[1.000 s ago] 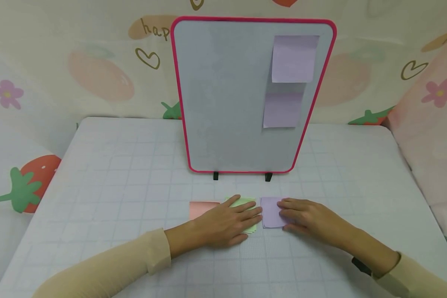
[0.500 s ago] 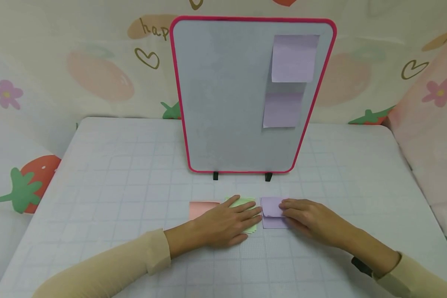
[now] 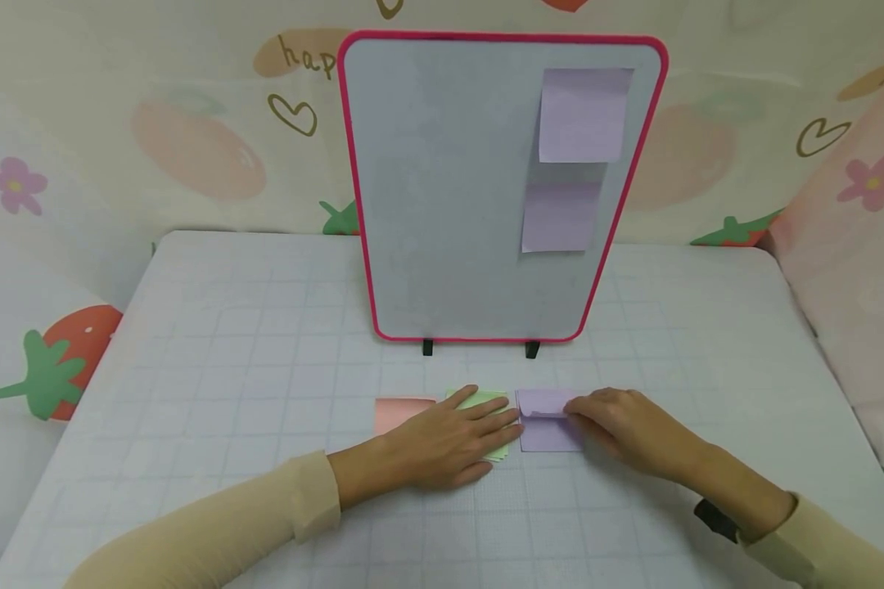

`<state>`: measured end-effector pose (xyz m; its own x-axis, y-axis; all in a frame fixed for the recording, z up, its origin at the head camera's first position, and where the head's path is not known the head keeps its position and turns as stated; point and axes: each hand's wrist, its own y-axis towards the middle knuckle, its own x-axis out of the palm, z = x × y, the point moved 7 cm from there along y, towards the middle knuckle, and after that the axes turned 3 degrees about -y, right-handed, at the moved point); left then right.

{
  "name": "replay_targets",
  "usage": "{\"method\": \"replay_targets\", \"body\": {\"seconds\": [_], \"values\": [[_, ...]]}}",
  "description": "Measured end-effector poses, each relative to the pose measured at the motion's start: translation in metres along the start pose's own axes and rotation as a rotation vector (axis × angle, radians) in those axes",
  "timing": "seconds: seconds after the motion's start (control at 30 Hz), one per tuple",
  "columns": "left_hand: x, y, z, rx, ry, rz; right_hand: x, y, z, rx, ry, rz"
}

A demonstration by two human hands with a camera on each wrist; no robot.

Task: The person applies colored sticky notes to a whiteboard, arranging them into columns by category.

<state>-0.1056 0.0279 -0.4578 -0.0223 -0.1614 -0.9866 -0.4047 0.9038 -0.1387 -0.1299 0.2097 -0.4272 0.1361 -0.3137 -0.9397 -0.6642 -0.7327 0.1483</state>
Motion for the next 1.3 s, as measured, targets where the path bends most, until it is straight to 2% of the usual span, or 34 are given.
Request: {"method": "replay_targets", "body": {"seconds": [0.23,0.47,0.77,1.03,1.3], "values": [[-0.002,0.003,0.001,0.004,0.027,0.019,-0.004,-0.001,0.006,0.053,-0.014,0.011],[-0.002,0.005,0.001,0.008,0.055,0.025,-0.012,0.002,0.008,0.019,0.027,0.111],[-0.002,0.005,0.001,0.008,0.036,0.018,-0.020,0.007,0.012,0.003,0.046,0.140],[-0.004,0.006,0.001,0.013,-0.009,0.016,-0.028,0.009,0.012,-0.023,0.047,0.199],[-0.003,0.007,0.001,0.010,-0.011,0.003,-0.038,0.010,0.016,-0.025,0.039,0.250]]}}
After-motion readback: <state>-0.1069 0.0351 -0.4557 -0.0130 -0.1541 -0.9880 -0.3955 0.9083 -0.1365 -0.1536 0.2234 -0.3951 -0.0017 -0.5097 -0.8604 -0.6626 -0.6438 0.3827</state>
